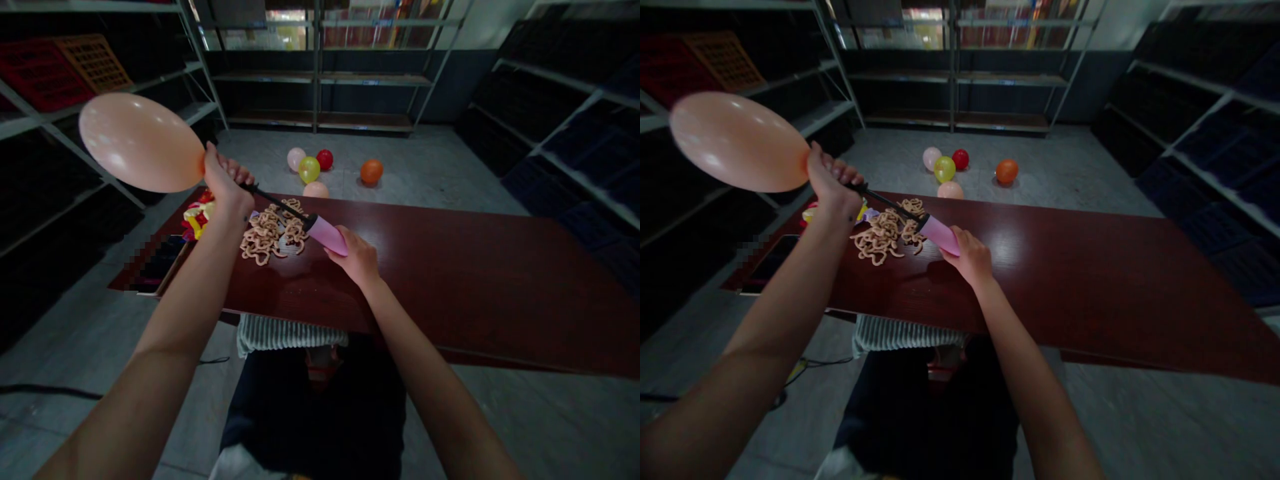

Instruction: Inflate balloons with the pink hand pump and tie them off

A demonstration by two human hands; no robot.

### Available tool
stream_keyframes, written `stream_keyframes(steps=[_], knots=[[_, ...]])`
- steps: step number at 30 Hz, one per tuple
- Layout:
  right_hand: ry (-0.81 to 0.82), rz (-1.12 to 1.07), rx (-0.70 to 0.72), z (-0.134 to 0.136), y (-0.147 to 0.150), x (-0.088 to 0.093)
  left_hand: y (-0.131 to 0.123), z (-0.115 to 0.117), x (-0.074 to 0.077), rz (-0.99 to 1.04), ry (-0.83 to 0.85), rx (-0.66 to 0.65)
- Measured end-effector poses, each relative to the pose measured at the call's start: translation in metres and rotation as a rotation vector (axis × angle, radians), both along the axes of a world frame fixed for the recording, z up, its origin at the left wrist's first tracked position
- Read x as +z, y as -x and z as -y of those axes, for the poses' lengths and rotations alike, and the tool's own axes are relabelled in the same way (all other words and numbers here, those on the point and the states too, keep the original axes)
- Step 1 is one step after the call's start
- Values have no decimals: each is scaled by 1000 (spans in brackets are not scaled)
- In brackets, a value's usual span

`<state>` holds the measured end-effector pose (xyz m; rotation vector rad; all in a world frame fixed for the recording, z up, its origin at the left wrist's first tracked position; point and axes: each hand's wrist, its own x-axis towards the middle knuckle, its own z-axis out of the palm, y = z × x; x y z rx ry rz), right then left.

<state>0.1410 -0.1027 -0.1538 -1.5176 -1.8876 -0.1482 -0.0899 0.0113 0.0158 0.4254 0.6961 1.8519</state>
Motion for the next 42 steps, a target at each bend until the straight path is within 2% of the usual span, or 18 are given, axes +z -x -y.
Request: stream_keyframes(steps=[3,5,8,10,14,17,24,32,35,38,42], knots=[[-3,-27,-35,-3,-2,-3,-33,0,7,-56,-41,-66],[7,-52,-57,-4,-2,-4,-58,3,5,-76,-55,-108],[38,-86,-87,-4,-3,-3,-94,11,-9,-85,-24,-236],[67,-96,-104,-4,-4,-2,-113,16,-23,-60,0,-255],[79,-108,-112,-3,-7,-1,-125,22,-43,6,66,-250],[69,-109,-67,-3,-7,0,-111,24,-49,44,98,-226],[122,-26,117,2,2,10,-63,37,-53,53,91,-182],[126,65,136,7,6,12,-3,27,-49,105,101,-110],[111,77,169,8,7,12,22,25,-36,118,110,-103],[114,54,194,8,9,13,41,24,-13,121,134,-88],[109,-4,247,6,10,12,44,19,17,70,128,-139]])
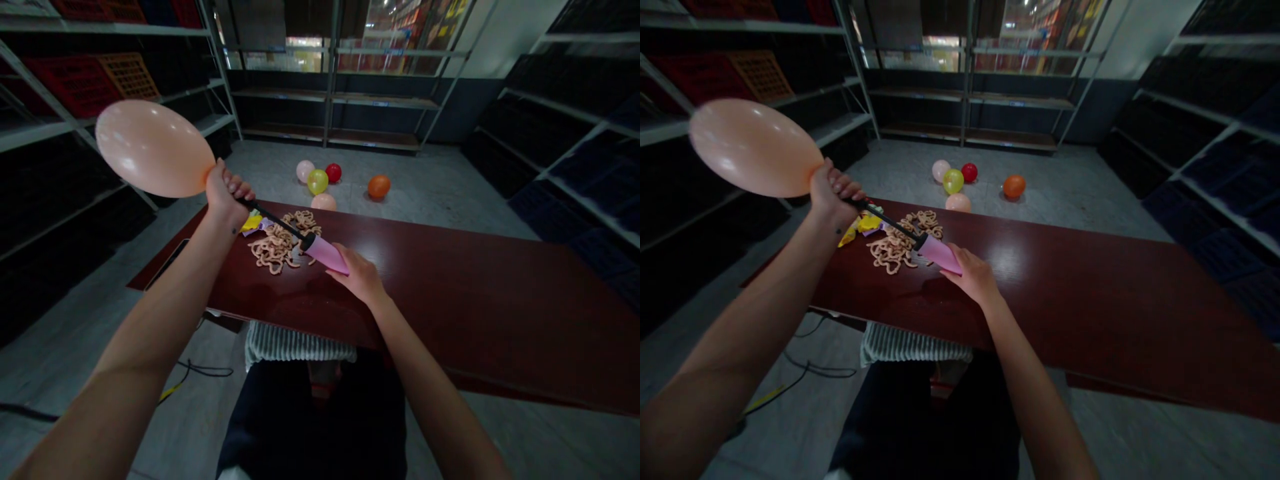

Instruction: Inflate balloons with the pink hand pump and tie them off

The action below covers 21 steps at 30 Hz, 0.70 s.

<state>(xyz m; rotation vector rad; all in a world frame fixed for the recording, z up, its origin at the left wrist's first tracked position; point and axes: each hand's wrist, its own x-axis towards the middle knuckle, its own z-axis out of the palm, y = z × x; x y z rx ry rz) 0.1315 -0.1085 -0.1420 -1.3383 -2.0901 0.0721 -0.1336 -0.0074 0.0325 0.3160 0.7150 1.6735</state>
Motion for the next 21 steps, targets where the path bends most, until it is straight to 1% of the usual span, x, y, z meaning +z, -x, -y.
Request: stream_keyframes(steps=[2,4,7,10,12,15,18,21], knots=[[-14,-29,-12,-2,-2,-2,-10,-4,7,-21,-43,-24],[-27,-54,-59,-4,-6,-4,-26,-8,10,-27,-93,-25],[-26,-95,-155,-6,-12,-8,-52,-14,10,-31,-146,-26],[-17,-126,-223,-7,-15,-11,-77,-20,5,-51,-152,-63],[-14,-142,-252,-9,-15,-12,-93,-24,-2,-52,-148,-96],[-8,-163,-288,-10,-14,-14,-119,-23,-20,-70,-151,-137],[6,-177,-307,-11,-15,-15,-141,-12,-40,-110,-138,-187],[-1,-180,-319,-9,-17,-14,-152,2,-57,-100,-125,-247]])
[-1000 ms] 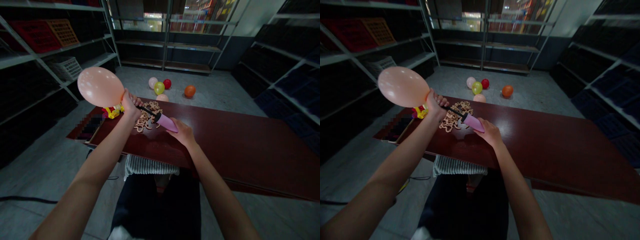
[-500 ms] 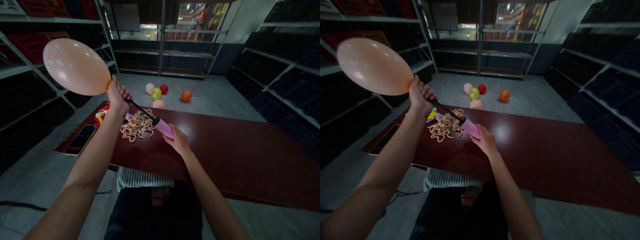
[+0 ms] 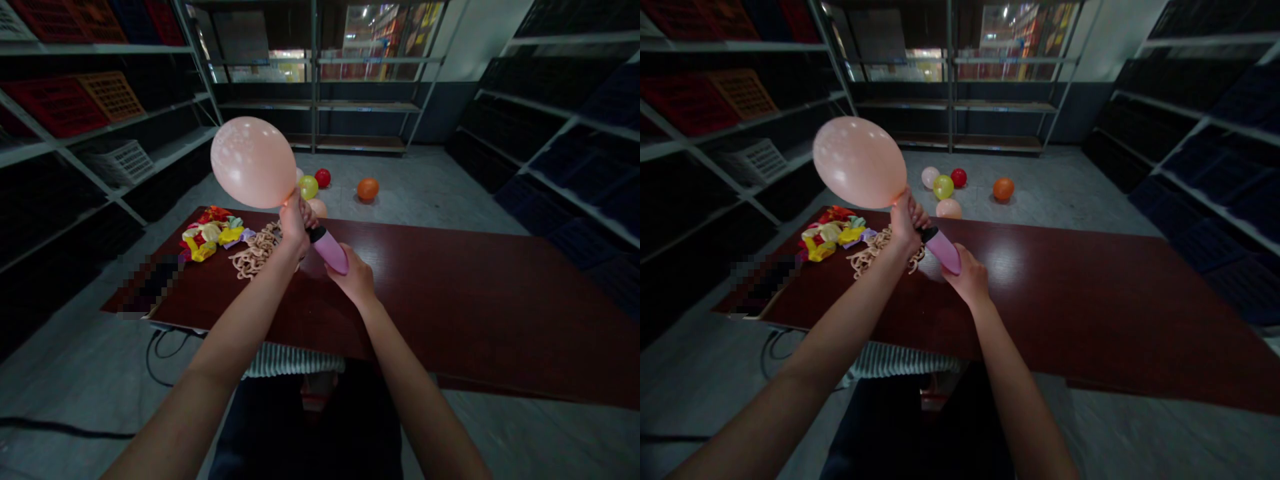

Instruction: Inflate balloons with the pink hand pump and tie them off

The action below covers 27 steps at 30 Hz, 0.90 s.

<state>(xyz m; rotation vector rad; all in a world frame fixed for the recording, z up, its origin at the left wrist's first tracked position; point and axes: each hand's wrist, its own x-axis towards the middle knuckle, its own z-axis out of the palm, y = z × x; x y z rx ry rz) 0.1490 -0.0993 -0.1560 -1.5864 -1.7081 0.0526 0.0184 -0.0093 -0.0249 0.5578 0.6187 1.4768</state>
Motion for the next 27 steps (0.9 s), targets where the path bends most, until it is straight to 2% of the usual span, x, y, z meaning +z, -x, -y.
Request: stream_keyframes(steps=[4,8,14,19,27], knots=[[-7,32,42,3,0,4,11,9,-12,44,42,15],[18,96,138,5,5,8,35,11,-19,91,72,95],[19,258,158,9,11,6,72,10,-26,166,96,157],[-2,322,193,10,12,3,106,7,-17,197,112,202],[-9,287,220,14,17,12,157,-9,15,152,96,258]])
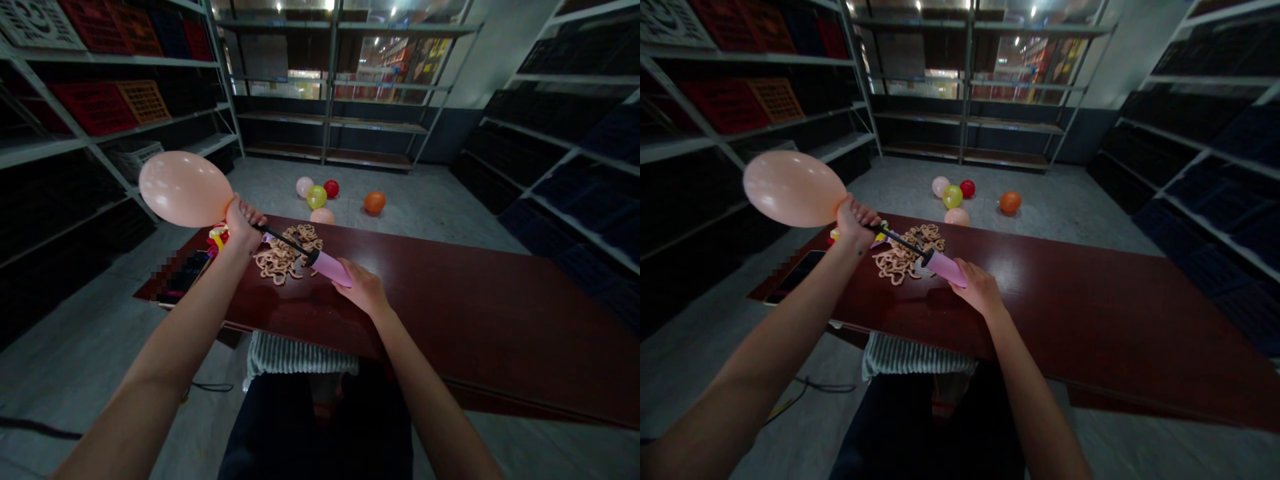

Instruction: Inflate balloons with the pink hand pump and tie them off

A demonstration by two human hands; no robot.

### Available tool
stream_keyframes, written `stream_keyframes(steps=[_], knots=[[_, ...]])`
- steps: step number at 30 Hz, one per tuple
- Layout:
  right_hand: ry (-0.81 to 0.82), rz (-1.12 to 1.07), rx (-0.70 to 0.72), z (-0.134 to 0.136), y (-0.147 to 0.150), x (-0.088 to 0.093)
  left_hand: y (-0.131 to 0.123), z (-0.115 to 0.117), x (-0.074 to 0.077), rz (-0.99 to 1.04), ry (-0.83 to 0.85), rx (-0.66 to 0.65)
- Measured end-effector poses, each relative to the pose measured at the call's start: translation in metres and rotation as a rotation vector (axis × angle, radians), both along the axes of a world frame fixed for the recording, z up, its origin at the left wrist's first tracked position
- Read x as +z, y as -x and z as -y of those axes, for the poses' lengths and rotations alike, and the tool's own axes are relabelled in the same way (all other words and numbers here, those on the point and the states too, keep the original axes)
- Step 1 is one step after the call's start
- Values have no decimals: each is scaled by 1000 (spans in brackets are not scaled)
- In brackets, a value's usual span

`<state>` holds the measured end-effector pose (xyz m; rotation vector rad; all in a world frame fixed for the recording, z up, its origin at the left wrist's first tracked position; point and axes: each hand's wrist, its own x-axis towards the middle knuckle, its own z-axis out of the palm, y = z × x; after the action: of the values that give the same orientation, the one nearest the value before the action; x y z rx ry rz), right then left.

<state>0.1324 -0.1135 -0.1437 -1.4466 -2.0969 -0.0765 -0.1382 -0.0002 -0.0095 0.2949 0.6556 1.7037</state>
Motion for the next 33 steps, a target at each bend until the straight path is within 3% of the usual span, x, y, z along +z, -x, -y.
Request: stream_keyframes(steps=[4,12,16,20,26,29,33], knots=[[-24,-54,-1,0,-1,0,-4,-2,16,-26,-41,36],[-59,-147,-230,-3,-11,-3,-62,0,39,-38,-155,37],[-61,-201,-294,-5,-13,-5,-86,-9,42,-89,-175,-13],[-38,-245,-319,-7,-14,-7,-116,-12,29,-125,-189,-86],[19,-261,-386,-9,-16,-5,-165,1,-15,-122,-135,-196],[32,-245,-397,-11,-18,-3,-172,4,-31,-97,-74,-194],[44,-196,-324,-12,-17,-2,-157,1,-39,-53,12,-130]])
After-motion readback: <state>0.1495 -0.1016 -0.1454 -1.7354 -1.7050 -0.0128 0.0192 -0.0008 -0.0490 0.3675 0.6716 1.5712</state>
